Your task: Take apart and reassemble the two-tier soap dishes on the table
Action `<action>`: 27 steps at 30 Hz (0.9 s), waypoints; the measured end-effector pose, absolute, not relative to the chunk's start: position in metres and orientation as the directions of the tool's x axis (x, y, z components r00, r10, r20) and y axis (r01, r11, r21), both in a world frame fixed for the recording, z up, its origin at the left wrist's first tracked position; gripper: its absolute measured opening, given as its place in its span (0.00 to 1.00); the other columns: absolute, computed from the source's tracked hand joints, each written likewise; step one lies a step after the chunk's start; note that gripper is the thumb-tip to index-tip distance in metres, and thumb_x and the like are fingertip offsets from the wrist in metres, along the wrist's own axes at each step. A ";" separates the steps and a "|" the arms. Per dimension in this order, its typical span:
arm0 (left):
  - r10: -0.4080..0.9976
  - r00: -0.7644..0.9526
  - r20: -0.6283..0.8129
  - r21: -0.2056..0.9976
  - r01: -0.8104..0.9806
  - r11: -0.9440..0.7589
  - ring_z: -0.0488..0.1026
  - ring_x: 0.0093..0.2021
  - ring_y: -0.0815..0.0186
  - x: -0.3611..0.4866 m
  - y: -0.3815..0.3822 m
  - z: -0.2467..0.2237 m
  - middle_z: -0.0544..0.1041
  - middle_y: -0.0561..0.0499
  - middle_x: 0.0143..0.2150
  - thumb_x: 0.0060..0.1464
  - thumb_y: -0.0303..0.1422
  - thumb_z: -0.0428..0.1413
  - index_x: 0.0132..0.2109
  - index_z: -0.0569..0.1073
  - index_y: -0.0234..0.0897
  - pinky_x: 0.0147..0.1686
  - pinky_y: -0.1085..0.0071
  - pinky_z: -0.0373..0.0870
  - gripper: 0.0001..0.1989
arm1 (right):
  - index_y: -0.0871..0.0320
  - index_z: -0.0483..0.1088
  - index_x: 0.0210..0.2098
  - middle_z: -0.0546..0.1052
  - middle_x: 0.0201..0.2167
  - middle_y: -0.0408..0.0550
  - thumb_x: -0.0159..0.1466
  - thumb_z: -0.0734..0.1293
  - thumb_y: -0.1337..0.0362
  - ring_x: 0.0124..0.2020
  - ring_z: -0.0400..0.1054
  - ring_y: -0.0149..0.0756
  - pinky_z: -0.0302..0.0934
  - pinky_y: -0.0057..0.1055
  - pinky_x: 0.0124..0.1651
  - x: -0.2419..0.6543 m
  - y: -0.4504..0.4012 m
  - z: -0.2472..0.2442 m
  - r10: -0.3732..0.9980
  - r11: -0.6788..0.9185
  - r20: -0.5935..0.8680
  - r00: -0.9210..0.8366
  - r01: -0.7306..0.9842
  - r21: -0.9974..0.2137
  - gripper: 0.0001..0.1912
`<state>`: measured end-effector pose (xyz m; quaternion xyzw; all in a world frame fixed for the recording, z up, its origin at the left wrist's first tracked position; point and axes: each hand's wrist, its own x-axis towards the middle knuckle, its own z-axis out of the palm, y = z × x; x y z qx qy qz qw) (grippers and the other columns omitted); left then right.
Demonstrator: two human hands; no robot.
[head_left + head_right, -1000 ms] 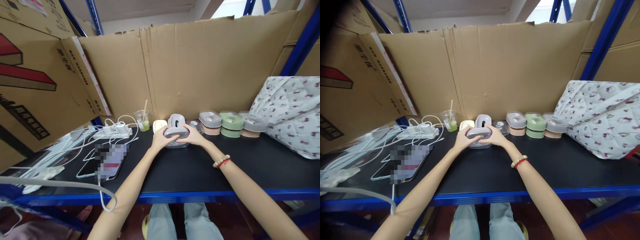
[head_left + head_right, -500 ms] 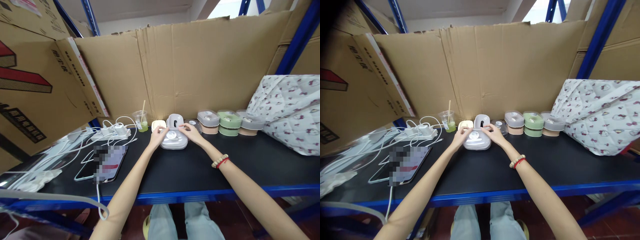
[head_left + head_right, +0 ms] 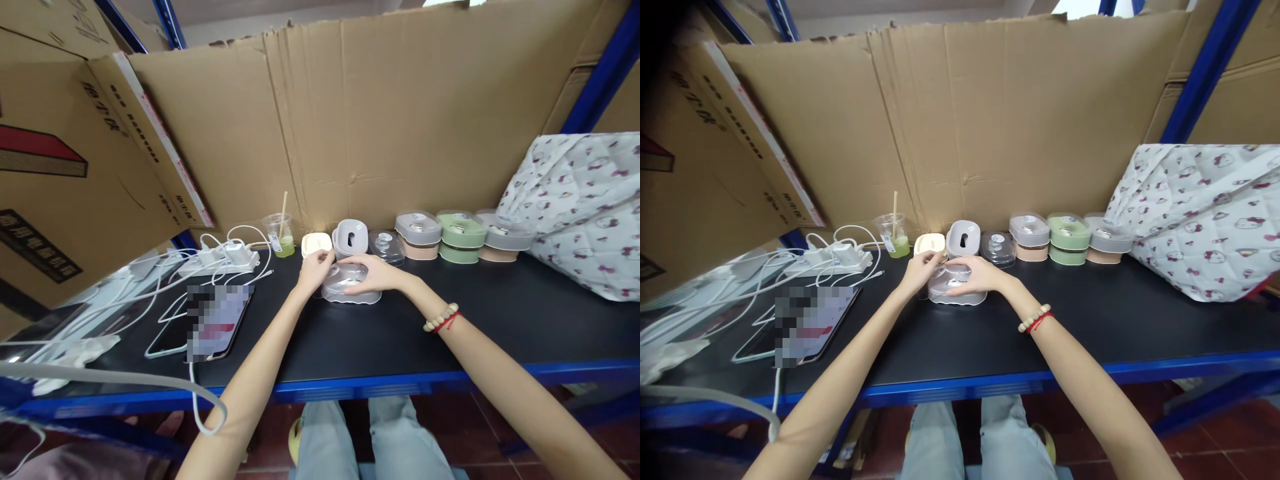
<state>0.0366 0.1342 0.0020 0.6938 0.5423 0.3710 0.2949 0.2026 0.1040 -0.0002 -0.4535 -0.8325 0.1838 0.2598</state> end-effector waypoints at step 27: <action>0.704 0.684 0.192 0.805 0.301 -0.512 0.63 0.55 0.58 0.021 0.136 0.010 0.67 0.43 0.53 0.30 0.29 0.68 0.50 0.69 0.35 0.58 0.60 0.54 0.35 | 0.55 0.61 0.57 0.65 0.52 0.54 0.42 0.73 0.57 0.54 0.60 0.50 0.57 0.46 0.55 0.231 0.101 0.017 0.883 0.426 0.093 -0.460 0.704 -0.568 0.43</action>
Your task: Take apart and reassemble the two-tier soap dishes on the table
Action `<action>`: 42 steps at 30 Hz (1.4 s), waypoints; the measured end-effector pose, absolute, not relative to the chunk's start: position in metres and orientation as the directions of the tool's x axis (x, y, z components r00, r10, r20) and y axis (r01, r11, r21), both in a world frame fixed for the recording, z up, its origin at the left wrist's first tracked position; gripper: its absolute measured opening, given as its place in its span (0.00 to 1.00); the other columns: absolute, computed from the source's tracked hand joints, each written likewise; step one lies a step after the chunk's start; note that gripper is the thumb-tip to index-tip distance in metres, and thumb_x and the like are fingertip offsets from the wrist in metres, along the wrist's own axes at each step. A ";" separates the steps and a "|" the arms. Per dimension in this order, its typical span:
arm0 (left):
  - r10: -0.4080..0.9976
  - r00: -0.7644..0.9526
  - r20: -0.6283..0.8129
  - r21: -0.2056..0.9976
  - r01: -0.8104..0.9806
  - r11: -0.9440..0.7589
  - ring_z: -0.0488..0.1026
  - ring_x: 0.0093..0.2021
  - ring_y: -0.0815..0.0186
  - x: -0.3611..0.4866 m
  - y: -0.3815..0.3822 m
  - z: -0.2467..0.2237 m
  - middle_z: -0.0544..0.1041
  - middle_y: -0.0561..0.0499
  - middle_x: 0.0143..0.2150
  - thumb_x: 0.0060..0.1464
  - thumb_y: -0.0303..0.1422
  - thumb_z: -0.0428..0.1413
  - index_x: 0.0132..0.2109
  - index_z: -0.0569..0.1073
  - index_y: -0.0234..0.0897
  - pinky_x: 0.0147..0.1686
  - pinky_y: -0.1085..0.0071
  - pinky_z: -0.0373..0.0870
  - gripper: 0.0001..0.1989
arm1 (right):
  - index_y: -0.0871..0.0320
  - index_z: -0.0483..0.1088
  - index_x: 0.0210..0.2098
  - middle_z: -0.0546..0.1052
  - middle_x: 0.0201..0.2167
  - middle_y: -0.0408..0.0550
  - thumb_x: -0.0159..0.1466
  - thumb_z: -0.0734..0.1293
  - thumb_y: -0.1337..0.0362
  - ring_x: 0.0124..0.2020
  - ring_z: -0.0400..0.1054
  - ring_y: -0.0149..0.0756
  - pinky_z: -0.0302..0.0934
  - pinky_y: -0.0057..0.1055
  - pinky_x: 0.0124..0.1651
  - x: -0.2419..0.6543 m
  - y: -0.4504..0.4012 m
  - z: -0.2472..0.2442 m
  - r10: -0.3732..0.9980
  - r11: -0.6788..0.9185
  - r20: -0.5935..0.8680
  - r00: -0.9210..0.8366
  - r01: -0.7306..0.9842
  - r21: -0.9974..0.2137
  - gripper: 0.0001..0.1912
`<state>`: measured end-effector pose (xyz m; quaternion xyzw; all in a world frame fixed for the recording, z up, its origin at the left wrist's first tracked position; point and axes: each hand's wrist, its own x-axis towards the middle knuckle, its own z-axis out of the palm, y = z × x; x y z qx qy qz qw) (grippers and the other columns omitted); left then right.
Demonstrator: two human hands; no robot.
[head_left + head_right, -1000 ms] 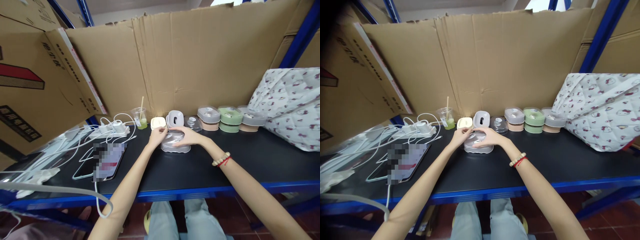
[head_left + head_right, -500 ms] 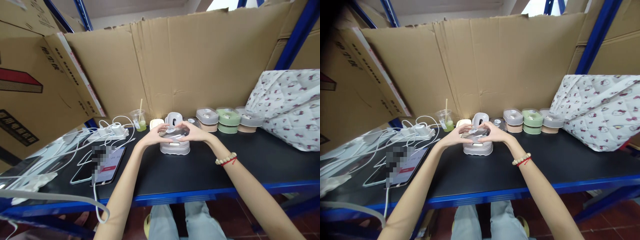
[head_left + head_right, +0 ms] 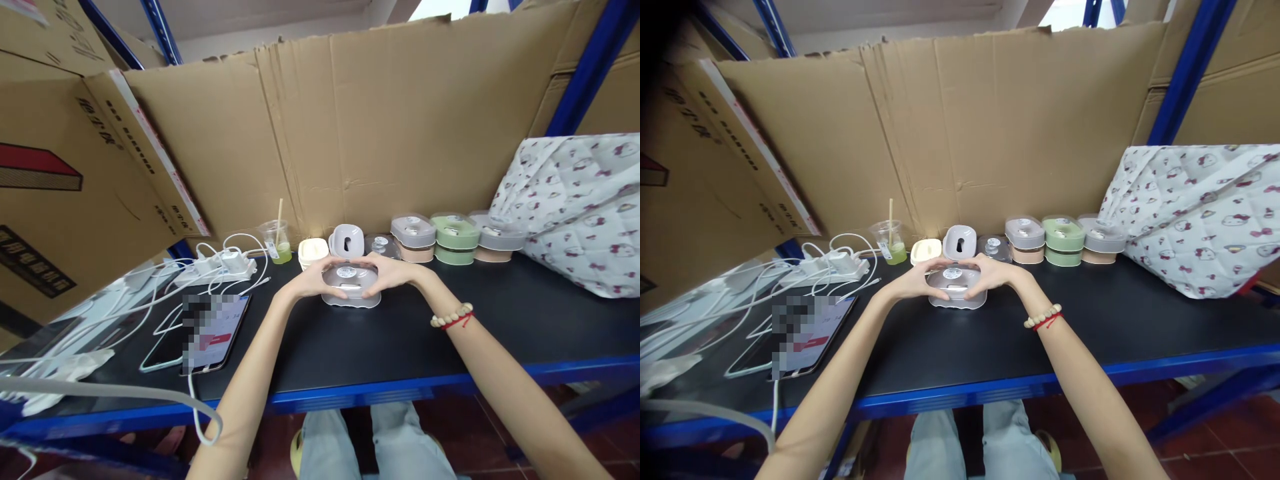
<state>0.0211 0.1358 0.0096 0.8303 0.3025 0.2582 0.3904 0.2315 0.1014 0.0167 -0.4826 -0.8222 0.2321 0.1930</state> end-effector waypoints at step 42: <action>0.747 0.629 0.215 0.813 0.309 -0.494 0.66 0.51 0.59 0.018 0.139 0.009 0.72 0.47 0.47 0.33 0.34 0.66 0.39 0.75 0.38 0.54 0.65 0.59 0.20 | 0.57 0.50 0.62 0.56 0.58 0.60 0.39 0.75 0.63 0.58 0.54 0.51 0.52 0.47 0.57 0.211 0.098 0.007 0.882 0.429 0.063 -0.467 0.741 -0.517 0.53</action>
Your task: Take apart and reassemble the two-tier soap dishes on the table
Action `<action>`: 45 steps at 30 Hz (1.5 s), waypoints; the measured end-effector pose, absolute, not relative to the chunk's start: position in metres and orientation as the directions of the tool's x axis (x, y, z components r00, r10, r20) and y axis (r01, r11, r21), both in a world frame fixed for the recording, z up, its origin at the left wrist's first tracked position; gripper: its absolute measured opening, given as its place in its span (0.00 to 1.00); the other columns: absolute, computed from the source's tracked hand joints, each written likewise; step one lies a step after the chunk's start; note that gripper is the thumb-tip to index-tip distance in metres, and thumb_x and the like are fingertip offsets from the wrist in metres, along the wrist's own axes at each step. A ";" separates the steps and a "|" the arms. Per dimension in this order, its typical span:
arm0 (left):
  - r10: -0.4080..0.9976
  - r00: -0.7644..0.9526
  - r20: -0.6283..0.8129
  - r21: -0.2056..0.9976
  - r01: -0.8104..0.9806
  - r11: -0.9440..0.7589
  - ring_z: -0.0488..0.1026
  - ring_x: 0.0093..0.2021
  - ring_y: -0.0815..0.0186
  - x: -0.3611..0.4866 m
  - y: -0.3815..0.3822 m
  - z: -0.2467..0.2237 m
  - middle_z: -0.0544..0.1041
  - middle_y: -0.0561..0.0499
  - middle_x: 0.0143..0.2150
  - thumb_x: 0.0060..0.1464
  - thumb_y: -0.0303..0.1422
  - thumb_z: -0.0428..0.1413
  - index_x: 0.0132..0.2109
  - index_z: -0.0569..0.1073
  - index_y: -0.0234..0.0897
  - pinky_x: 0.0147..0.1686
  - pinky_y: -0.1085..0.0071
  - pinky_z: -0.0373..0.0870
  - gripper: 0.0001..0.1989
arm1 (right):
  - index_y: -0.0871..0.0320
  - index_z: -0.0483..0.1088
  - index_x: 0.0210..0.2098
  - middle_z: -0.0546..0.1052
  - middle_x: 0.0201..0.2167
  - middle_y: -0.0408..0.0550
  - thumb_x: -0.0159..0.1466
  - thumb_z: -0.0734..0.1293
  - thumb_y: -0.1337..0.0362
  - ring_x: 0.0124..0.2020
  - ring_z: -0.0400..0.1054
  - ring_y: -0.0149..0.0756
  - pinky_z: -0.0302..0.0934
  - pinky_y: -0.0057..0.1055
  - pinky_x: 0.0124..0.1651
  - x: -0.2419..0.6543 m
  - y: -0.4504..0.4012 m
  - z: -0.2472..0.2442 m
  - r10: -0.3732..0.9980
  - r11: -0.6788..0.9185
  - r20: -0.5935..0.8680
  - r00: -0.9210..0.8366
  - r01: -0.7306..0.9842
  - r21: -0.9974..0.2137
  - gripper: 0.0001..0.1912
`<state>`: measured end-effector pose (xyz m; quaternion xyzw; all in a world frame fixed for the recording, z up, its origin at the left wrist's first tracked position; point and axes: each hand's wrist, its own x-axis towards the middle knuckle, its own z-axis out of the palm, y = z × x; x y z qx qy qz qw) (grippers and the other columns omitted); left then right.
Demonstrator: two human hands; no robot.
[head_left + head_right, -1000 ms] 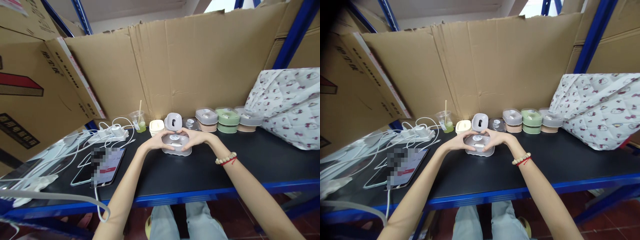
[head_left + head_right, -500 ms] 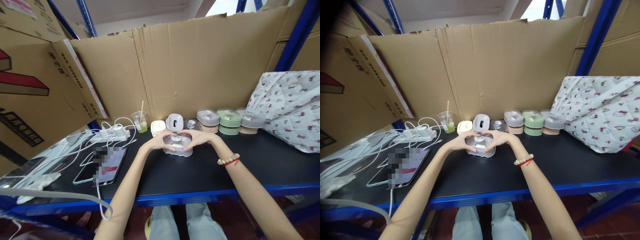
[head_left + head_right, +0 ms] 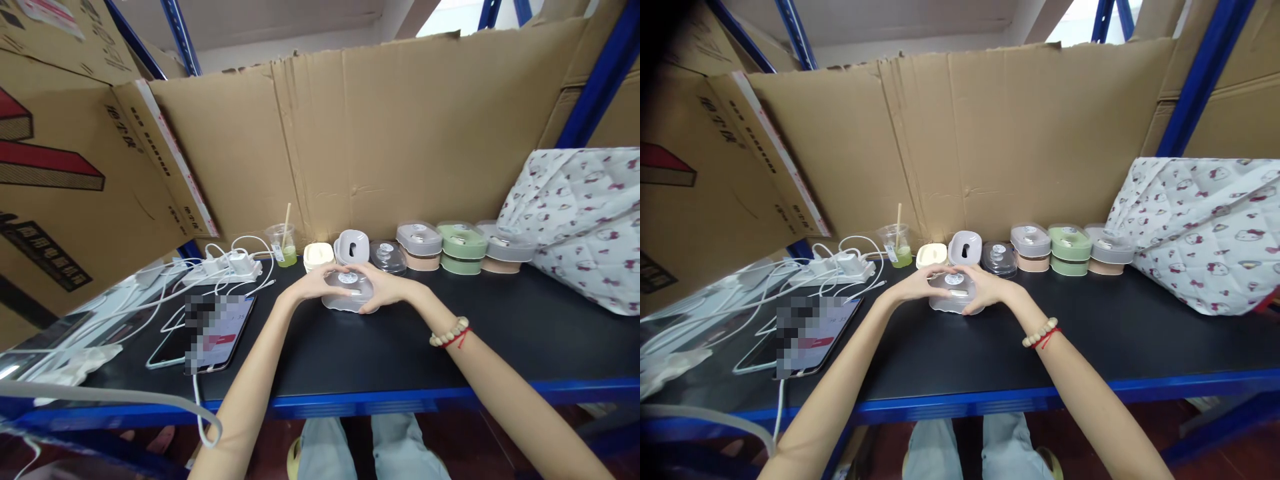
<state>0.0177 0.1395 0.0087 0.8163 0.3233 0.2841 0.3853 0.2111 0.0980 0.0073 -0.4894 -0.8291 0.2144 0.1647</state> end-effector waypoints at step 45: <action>0.685 0.271 0.676 0.332 0.718 -0.611 0.68 0.37 0.66 0.025 0.140 -0.024 0.69 0.50 0.34 0.48 0.22 0.47 0.33 0.66 0.36 0.40 0.72 0.64 0.07 | 0.58 0.67 0.34 0.74 0.29 0.46 0.57 0.55 0.72 0.31 0.69 0.34 0.57 0.28 0.34 0.226 0.070 -0.007 0.777 0.591 0.255 -0.575 0.807 0.020 0.12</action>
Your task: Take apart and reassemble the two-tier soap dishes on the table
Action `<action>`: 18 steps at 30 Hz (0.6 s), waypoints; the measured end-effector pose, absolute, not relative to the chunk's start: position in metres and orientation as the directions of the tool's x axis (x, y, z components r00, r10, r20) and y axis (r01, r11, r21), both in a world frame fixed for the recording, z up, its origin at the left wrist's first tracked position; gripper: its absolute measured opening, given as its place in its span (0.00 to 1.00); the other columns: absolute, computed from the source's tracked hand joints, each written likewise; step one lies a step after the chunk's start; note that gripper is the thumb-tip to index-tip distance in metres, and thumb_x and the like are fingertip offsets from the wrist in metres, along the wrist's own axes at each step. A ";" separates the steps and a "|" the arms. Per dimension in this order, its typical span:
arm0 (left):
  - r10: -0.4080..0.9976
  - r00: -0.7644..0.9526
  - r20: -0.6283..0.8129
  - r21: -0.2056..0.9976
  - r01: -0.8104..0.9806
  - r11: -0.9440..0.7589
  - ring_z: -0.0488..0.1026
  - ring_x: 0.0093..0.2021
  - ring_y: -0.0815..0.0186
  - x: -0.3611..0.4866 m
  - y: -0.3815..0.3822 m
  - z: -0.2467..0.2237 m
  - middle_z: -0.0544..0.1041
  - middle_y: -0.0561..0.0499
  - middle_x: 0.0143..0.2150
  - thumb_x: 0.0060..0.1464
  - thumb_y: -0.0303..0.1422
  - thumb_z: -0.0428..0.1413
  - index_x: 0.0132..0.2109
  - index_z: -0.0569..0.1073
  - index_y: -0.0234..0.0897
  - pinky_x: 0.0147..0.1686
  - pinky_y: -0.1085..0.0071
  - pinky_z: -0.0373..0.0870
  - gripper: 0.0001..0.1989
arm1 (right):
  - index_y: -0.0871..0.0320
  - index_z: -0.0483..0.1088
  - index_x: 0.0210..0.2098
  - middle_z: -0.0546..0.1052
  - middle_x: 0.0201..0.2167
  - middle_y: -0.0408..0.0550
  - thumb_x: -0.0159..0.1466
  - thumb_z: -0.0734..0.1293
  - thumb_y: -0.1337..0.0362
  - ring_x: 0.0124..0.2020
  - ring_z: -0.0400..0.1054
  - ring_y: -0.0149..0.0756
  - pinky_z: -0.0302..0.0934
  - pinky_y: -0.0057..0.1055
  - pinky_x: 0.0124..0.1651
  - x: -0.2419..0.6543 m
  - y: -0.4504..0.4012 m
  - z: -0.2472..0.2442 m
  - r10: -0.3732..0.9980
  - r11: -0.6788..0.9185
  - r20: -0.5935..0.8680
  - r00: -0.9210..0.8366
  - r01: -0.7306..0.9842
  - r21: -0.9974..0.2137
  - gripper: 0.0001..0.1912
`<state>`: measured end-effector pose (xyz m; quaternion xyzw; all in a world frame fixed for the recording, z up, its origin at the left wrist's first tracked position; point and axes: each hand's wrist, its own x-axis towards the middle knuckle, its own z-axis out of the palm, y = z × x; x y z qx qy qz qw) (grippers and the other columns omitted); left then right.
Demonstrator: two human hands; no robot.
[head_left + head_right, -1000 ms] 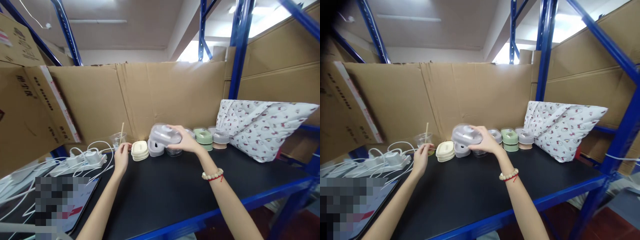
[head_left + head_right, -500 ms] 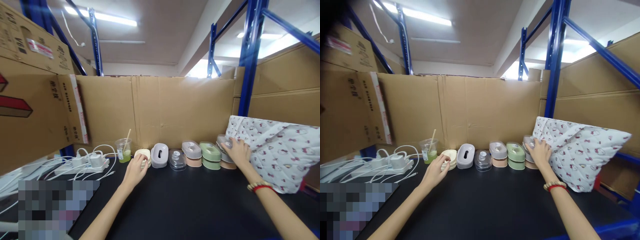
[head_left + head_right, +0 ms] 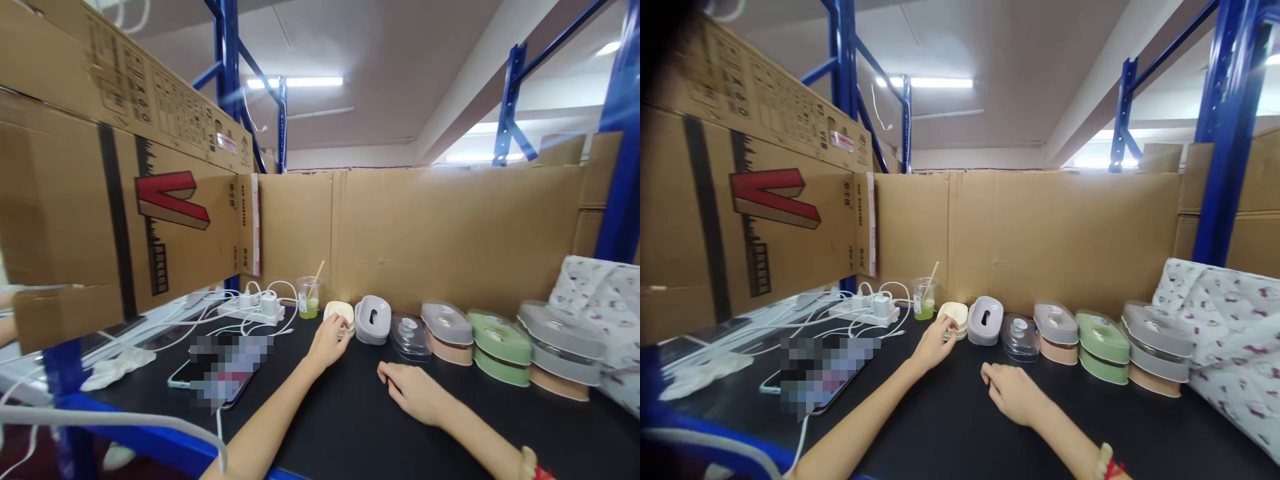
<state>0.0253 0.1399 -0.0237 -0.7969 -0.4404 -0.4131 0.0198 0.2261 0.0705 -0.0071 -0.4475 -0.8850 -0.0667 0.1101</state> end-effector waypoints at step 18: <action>0.741 0.440 0.507 0.294 0.720 -0.629 0.65 0.28 0.67 0.062 0.121 -0.037 0.69 0.52 0.28 0.51 0.25 0.46 0.30 0.65 0.35 0.27 0.74 0.56 0.06 | 0.61 0.73 0.38 0.77 0.39 0.56 0.57 0.59 0.68 0.41 0.71 0.48 0.58 0.33 0.38 0.179 0.089 -0.026 0.929 0.280 0.286 -0.237 0.952 -0.120 0.13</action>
